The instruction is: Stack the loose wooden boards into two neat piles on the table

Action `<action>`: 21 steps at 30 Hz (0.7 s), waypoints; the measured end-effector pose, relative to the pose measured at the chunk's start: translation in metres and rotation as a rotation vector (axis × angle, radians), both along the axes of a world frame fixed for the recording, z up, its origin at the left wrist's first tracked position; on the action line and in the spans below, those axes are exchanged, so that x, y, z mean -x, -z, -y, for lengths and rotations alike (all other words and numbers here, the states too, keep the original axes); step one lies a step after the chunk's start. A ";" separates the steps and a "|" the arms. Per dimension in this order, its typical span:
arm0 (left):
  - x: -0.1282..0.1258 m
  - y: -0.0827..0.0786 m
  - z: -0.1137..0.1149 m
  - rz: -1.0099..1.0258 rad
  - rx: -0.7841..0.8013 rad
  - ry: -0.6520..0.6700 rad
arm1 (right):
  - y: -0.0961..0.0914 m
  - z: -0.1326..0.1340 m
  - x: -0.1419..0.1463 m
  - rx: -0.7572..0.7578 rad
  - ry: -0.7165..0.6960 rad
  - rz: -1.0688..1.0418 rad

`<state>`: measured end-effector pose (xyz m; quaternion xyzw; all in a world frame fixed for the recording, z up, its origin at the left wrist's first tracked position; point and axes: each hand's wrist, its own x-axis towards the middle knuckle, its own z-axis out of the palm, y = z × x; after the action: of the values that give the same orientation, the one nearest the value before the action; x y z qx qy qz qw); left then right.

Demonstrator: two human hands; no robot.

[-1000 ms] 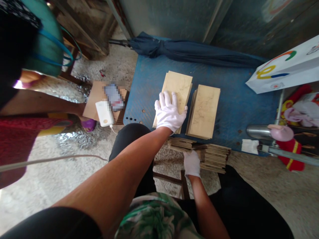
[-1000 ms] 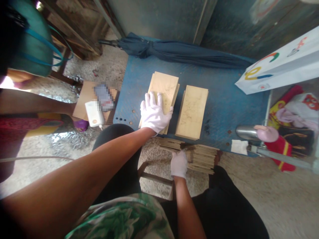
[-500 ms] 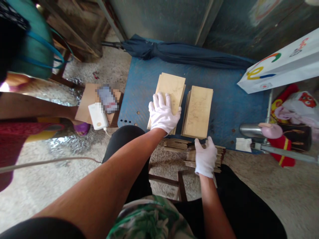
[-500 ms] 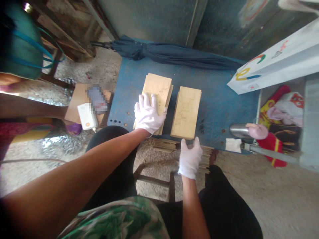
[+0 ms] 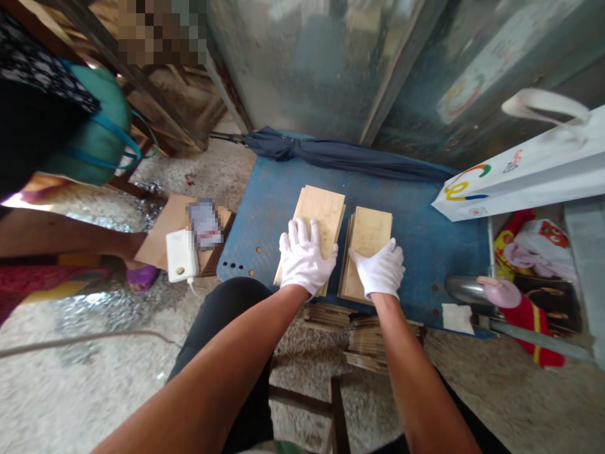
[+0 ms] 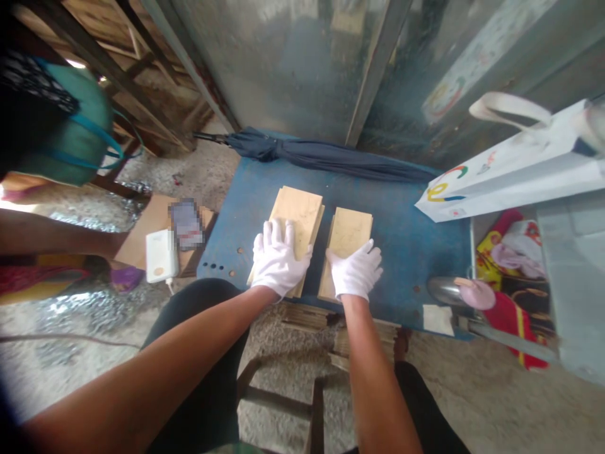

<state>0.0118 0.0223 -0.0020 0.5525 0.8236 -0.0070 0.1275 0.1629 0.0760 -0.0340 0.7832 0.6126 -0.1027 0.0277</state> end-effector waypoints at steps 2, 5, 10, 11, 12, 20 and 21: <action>0.000 -0.001 0.000 0.001 0.006 -0.003 | 0.002 -0.009 0.006 0.010 0.008 0.014; 0.000 -0.003 0.000 0.008 0.004 -0.003 | 0.005 -0.018 0.014 0.032 0.022 0.018; 0.001 -0.003 0.000 0.024 0.015 -0.004 | 0.009 -0.032 0.024 0.079 0.083 0.002; 0.002 -0.003 0.000 0.025 0.019 -0.006 | 0.010 -0.035 0.026 0.091 0.097 -0.001; 0.002 -0.002 0.000 0.025 0.021 -0.007 | 0.010 -0.038 0.027 0.106 0.114 -0.004; 0.001 0.001 0.001 0.012 0.001 0.001 | 0.003 -0.051 0.029 0.205 0.161 -0.026; 0.001 0.001 0.001 0.013 0.001 0.003 | 0.002 -0.051 0.028 0.194 0.151 -0.027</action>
<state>0.0105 0.0209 -0.0030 0.5537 0.8220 -0.0040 0.1329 0.1347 0.1268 -0.0359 0.8193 0.5394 -0.1738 0.0874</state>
